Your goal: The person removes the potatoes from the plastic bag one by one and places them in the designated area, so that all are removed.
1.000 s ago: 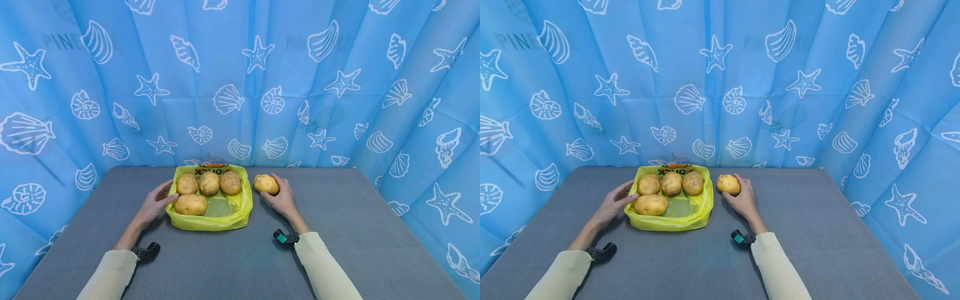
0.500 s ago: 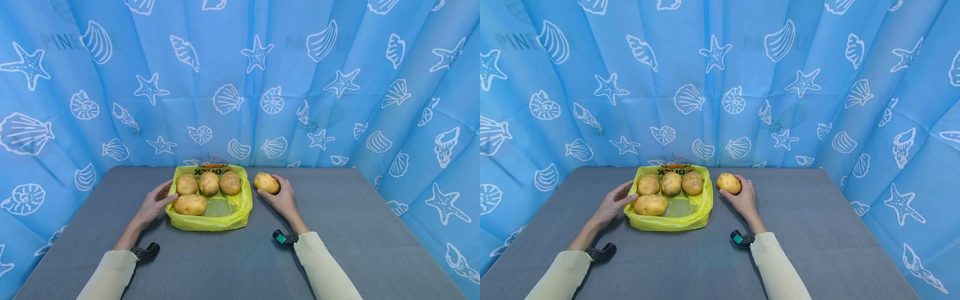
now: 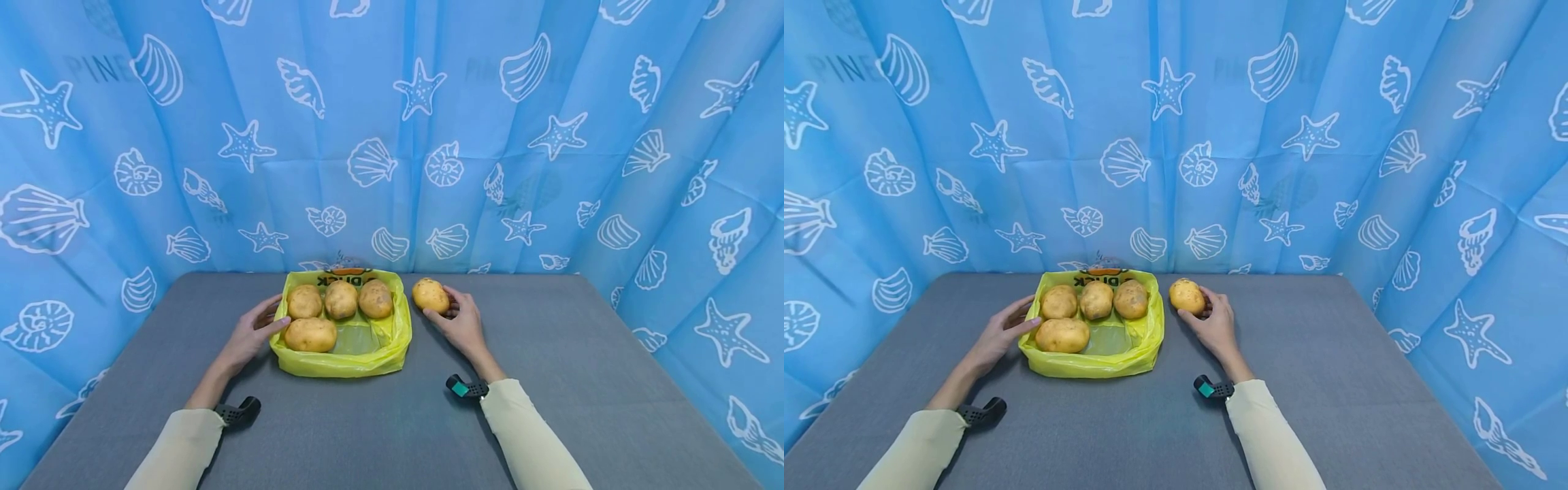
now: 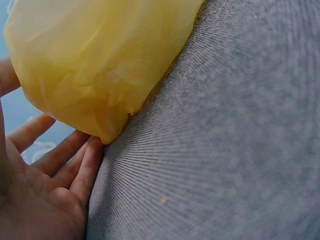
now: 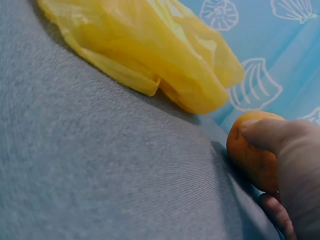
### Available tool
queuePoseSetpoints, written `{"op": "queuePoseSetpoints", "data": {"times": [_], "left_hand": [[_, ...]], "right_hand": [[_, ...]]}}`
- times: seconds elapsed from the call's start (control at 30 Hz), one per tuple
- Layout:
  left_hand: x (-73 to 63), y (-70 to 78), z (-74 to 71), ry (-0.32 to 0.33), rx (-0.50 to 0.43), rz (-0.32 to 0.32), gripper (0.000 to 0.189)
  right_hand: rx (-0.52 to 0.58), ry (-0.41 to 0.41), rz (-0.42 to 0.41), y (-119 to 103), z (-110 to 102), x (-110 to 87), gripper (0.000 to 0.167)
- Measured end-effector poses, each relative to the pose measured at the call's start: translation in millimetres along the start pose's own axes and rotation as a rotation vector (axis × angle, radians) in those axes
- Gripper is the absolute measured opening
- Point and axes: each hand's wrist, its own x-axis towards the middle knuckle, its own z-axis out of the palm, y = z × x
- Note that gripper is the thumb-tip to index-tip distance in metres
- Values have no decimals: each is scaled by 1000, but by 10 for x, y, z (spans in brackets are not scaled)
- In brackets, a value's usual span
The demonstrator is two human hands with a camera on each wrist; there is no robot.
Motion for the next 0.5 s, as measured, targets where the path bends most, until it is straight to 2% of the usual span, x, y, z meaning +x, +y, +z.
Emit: {"op": "queuePoseSetpoints", "data": {"times": [0.5], "left_hand": [[5, -21, 1, 5, -5, 10, 71]], "right_hand": [[-29, 29, -2, -23, 15, -14, 69]]}}
